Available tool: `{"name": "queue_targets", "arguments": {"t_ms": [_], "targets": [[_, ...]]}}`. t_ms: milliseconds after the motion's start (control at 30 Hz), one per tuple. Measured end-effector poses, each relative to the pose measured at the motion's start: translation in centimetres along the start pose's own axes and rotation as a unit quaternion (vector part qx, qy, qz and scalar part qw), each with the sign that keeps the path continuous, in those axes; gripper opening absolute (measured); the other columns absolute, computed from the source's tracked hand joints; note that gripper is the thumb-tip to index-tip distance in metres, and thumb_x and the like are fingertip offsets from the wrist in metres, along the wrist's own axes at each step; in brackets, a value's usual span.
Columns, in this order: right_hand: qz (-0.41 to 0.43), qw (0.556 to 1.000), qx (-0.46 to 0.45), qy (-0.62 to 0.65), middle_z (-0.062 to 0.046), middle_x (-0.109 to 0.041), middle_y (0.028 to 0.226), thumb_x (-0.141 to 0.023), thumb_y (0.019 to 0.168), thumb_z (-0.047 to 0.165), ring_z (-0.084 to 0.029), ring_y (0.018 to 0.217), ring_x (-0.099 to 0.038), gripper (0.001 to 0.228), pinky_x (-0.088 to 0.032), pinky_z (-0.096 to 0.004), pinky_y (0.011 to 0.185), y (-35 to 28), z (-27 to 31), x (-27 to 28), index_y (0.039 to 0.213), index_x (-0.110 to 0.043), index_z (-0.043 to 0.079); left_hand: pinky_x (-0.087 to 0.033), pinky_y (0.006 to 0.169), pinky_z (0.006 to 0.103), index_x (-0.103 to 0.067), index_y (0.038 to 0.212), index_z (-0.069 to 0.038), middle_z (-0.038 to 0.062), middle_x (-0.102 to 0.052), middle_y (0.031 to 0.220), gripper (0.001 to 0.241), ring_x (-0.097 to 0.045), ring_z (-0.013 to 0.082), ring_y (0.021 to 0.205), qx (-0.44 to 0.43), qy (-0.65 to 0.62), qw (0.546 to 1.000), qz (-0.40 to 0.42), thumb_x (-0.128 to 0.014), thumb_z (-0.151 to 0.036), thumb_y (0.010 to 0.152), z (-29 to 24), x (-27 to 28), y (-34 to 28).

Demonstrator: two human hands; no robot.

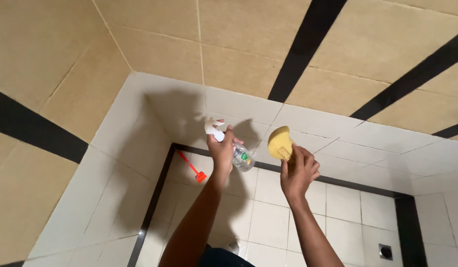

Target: The person cleans the tiled walls of a bathroom by spraying a cleaning solution and scrubbing with a yellow sponge. They work on both beige and white tiles, focusing on the grout lines and the area around a metal towel rack.

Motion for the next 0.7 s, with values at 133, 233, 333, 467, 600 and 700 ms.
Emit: {"name": "queue_targets", "arguments": {"t_ms": [133, 233, 333, 467, 600, 700], "targets": [[0.012, 1.000, -0.001, -0.017, -0.005, -0.051, 0.141, -0.080, 0.085, 0.011, -0.032, 0.124, -0.042, 0.063, -0.028, -0.050, 0.104, 1.3, 1.4, -1.0, 0.144, -0.058, 0.019, -0.054, 0.052, 0.0315, -0.052, 0.117, -0.006, 0.003, -0.058, 0.074, 0.023, -0.057, 0.0114, 0.056, 0.011, -0.023, 1.000, 0.002, -0.061, -0.003, 0.096, 0.5, 0.7, 3.2], [0.011, 1.000, -0.004, -0.025, -0.005, -0.052, 0.141, -0.080, 0.084, 0.011, -0.032, 0.124, -0.042, 0.063, -0.028, -0.050, 0.103, 2.5, 2.6, -2.2, 0.143, -0.058, 0.019, -0.058, 0.053, 0.0342, -0.052, 0.102, -0.001, 0.005, -0.057, 0.071, 0.012, -0.056, 0.0129, 0.055, 0.014, -0.016, 1.000, -0.004, -0.063, -0.003, 0.099, 1.0, 1.6, 6.0], [-0.006, 1.000, 0.003, -0.028, -0.005, -0.052, 0.142, -0.080, 0.084, 0.011, -0.033, 0.126, -0.041, 0.063, -0.028, -0.050, 0.103, 3.6, 4.1, -2.8, 0.143, -0.058, 0.019, -0.054, 0.049, 0.0339, -0.052, 0.095, 0.000, 0.008, -0.055, 0.064, 0.015, -0.057, 0.0169, 0.049, 0.069, 0.007, 0.997, -0.037, -0.066, -0.005, 0.097, 1.8, 2.7, 7.9], [-0.006, 0.999, -0.017, -0.032, -0.005, -0.051, 0.142, -0.080, 0.083, 0.011, -0.033, 0.126, -0.041, 0.064, -0.028, -0.050, 0.104, 4.5, 4.8, -4.7, 0.143, -0.058, 0.019, -0.057, 0.049, 0.0333, -0.052, 0.102, -0.002, 0.004, -0.056, 0.069, 0.019, -0.055, 0.0125, 0.052, 0.059, 0.004, 0.998, 0.011, -0.069, -0.005, 0.095, 1.6, 2.4, 10.0], [-0.013, 0.998, -0.031, -0.043, -0.005, -0.051, 0.142, -0.080, 0.084, 0.011, -0.033, 0.126, -0.041, 0.064, -0.028, -0.050, 0.103, 5.1, 5.2, -5.7, 0.144, -0.058, 0.019, -0.054, 0.049, 0.0307, -0.056, 0.116, -0.006, 0.003, -0.057, 0.070, 0.027, -0.054, 0.0104, 0.052, 0.078, 0.054, 0.993, 0.066, -0.068, -0.004, 0.092, 2.2, 0.6, 11.1], [-0.022, 0.997, -0.049, -0.054, -0.005, -0.051, 0.143, -0.080, 0.083, 0.012, -0.033, 0.126, -0.041, 0.065, -0.028, -0.051, 0.103, 5.3, 5.1, -5.9, 0.144, -0.057, 0.019, -0.054, 0.048, 0.0299, -0.057, 0.117, -0.010, 0.001, -0.058, 0.069, 0.031, -0.054, 0.0091, 0.051, 0.122, 0.033, 0.985, 0.119, -0.068, -0.005, 0.088, 3.0, -1.2, 11.1]]}}
Point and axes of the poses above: each hand's wrist, its own y-axis towards the middle knuckle, its own x-axis out of the back of the hand, z = x × y, the point moved 10 cm from there along y, towards the middle knuckle
